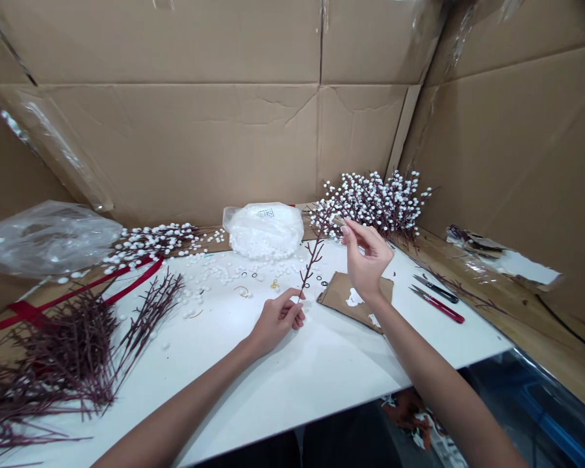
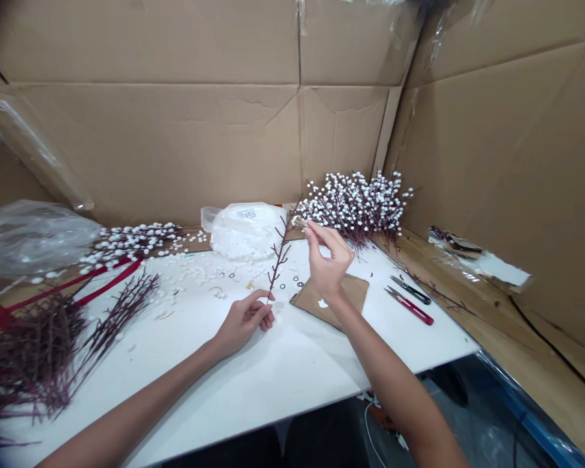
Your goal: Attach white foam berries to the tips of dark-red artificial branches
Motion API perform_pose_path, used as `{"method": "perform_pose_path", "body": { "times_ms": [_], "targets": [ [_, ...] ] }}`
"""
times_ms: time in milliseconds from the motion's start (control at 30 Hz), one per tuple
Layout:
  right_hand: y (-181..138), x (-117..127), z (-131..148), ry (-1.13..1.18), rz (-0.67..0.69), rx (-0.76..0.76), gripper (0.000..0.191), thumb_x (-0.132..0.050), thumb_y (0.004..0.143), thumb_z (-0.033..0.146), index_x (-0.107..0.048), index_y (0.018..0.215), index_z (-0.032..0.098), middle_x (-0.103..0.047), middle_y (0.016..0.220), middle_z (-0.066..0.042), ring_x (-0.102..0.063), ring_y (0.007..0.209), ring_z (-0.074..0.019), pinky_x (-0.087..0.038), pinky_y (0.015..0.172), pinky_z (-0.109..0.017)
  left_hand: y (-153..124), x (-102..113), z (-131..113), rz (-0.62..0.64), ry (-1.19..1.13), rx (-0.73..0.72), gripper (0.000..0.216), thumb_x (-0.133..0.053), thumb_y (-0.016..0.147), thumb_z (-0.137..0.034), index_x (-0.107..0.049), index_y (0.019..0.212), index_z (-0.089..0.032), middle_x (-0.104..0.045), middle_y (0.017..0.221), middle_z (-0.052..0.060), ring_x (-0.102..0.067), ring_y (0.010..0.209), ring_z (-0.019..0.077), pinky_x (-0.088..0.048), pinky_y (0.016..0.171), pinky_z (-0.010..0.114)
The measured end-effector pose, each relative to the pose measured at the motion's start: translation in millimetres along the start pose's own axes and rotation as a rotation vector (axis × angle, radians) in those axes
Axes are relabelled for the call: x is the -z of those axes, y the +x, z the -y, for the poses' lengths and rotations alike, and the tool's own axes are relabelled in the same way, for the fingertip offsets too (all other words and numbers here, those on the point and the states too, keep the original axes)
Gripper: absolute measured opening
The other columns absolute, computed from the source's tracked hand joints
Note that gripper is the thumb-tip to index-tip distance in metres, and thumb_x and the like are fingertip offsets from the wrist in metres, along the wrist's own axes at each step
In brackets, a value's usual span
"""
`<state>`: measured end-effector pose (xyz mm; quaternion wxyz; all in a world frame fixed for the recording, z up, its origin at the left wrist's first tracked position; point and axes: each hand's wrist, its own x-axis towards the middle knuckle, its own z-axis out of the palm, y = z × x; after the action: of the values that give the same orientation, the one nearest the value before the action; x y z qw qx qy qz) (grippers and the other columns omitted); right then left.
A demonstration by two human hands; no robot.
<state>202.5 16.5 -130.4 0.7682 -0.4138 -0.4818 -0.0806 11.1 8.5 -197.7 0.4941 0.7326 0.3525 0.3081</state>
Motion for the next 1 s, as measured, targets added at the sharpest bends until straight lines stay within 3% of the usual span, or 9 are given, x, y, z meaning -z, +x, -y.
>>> {"method": "perform_pose_path", "body": {
  "times_ms": [467, 667, 1000],
  "targets": [
    [4.4, 0.4, -3.0, 0.067, -0.083, -0.050, 0.019, -0.061, 0.081, 0.029, -0.070, 0.095, 0.020, -0.065, 0.069, 0.000, -0.057, 0.055, -0.0099, -0.049, 0.053, -0.027, -0.1, 0.6, 4.8, 0.003, 0.003, -0.005, 0.022, -0.047, 0.087, -0.039, -0.052, 0.097, -0.020, -0.062, 0.066, 0.001, -0.058, 0.058, 0.0119, -0.050, 0.058, 0.026],
    [14.2, 7.2, -4.8, 0.001, -0.134, -0.010, 0.021, -0.060, 0.082, 0.032, -0.070, 0.096, 0.021, -0.064, 0.068, 0.000, -0.058, 0.055, -0.0106, -0.050, 0.052, -0.028, 0.4, 0.7, 6.2, 0.007, 0.016, -0.012, 0.022, -0.046, 0.087, -0.038, -0.053, 0.097, -0.020, -0.061, 0.066, 0.001, -0.057, 0.058, 0.0117, -0.050, 0.059, 0.026],
    [12.2, 7.7, -7.8, -0.011, -0.076, -0.022, 0.019, -0.061, 0.081, 0.031, -0.070, 0.096, 0.023, -0.069, 0.079, -0.002, -0.064, 0.066, -0.0119, -0.054, 0.058, -0.027, -0.5, 0.0, 2.9, 0.011, 0.035, -0.015, 0.022, -0.045, 0.087, -0.038, -0.053, 0.097, -0.020, -0.060, 0.066, 0.001, -0.057, 0.058, 0.0116, -0.050, 0.059, 0.025]
  ]
}}
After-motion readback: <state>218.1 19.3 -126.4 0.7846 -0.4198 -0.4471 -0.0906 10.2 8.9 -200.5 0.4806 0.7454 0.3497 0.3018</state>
